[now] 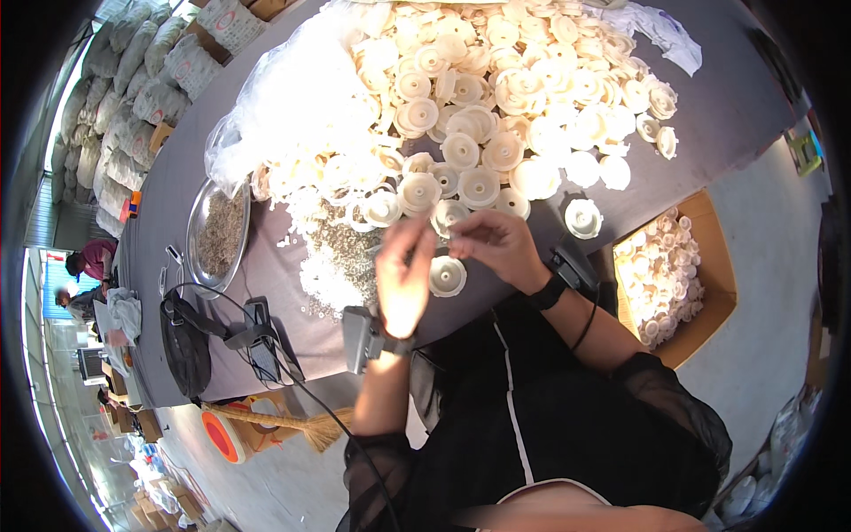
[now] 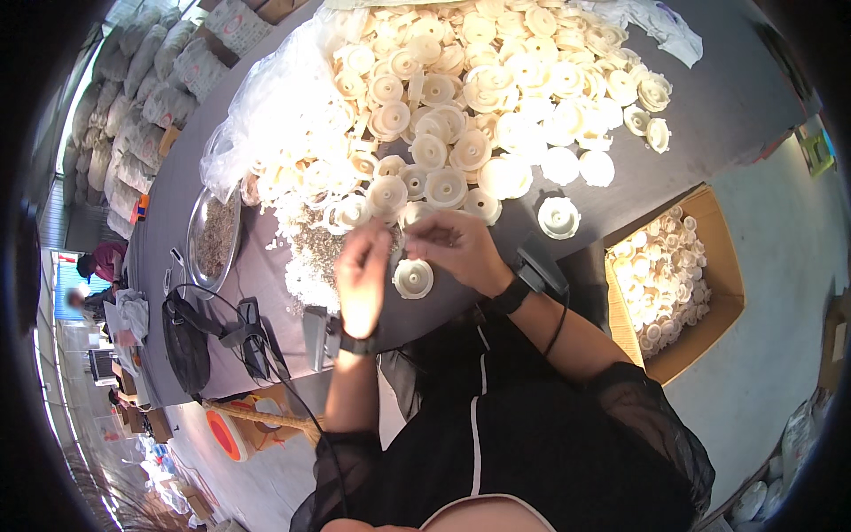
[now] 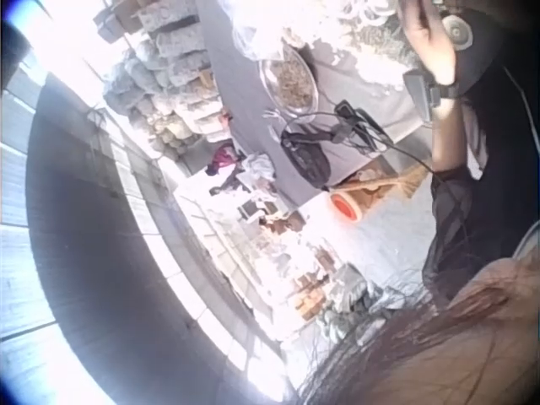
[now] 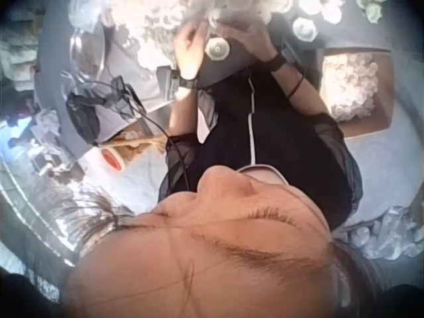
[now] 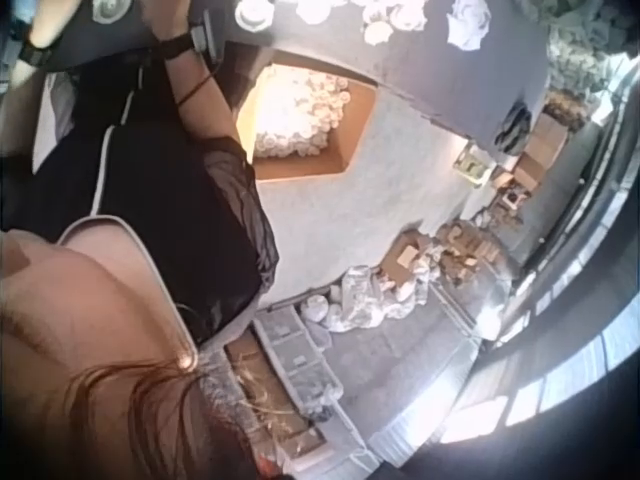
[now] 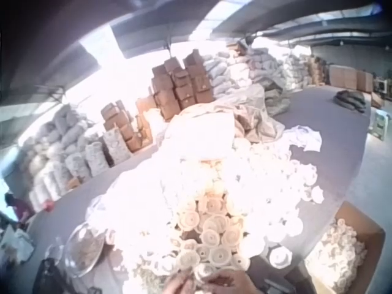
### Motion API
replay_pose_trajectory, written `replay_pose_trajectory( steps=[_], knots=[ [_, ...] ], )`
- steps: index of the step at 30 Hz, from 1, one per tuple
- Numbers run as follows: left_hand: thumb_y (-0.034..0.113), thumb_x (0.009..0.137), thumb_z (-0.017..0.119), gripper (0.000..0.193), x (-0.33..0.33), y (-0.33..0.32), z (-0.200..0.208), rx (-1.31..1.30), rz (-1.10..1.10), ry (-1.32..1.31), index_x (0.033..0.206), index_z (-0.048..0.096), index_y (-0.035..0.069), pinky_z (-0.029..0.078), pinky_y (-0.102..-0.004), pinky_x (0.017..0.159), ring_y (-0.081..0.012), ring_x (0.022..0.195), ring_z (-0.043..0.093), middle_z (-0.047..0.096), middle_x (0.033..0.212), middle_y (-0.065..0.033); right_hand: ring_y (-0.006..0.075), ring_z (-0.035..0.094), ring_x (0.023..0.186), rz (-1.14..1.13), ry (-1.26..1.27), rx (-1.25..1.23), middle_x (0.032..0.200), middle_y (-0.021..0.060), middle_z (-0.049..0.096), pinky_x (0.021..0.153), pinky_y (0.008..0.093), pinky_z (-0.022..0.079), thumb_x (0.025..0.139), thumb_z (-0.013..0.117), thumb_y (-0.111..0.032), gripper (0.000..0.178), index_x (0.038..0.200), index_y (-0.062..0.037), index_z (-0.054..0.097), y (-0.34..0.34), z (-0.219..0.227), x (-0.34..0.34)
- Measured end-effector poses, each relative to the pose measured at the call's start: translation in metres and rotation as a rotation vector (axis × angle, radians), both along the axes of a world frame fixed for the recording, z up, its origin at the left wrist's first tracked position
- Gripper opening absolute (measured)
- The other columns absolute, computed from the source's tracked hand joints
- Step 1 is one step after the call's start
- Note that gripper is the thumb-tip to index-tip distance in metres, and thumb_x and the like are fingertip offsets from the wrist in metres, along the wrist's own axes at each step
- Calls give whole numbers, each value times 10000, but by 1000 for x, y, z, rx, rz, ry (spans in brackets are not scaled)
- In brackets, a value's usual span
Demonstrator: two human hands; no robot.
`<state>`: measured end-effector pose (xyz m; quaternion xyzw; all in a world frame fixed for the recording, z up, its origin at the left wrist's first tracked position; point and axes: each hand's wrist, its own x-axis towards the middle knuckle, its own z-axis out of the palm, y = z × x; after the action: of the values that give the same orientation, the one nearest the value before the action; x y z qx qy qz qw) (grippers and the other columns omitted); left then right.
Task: The person assembles small white plastic components by hand, joining rings and circular pieces together on a work table.
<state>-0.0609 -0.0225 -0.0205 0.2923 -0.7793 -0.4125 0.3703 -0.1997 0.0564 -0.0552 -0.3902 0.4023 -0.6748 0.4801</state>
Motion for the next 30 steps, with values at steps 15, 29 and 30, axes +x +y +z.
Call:
replay_pose_trajectory(
  steps=[15, 29, 30],
  knots=[
    [251, 735, 628, 250, -75, -157, 3, -207, 66, -832, 857, 623, 33, 428, -397, 807, -351, 879, 527, 617, 880, -165, 132, 619, 771, -131, -89, 35, 866, 96, 642, 695, 228, 499, 835, 585, 1, 169, 999, 43, 588, 16, 4, -14],
    [-55, 805, 536, 174, 15, 11, 11, -9, 60, 139, 949, 609, 7, 428, -312, 877, -219, 1056, 545, 523, 1206, -182, 169, 628, 833, -56, -287, -88, 866, 107, 638, 772, 271, 511, 814, 587, 33, 160, 974, 34, 581, -5, 18, 4],
    [-55, 805, 536, 174, 16, 16, 7, -10, 65, 139, 949, 609, 7, 428, -312, 877, -219, 1056, 545, 523, 1206, -182, 155, 624, 840, -30, -274, -92, 885, 99, 636, 773, 258, 505, 812, 593, 34, 164, 976, 34, 585, -4, 13, 10]
  ],
)
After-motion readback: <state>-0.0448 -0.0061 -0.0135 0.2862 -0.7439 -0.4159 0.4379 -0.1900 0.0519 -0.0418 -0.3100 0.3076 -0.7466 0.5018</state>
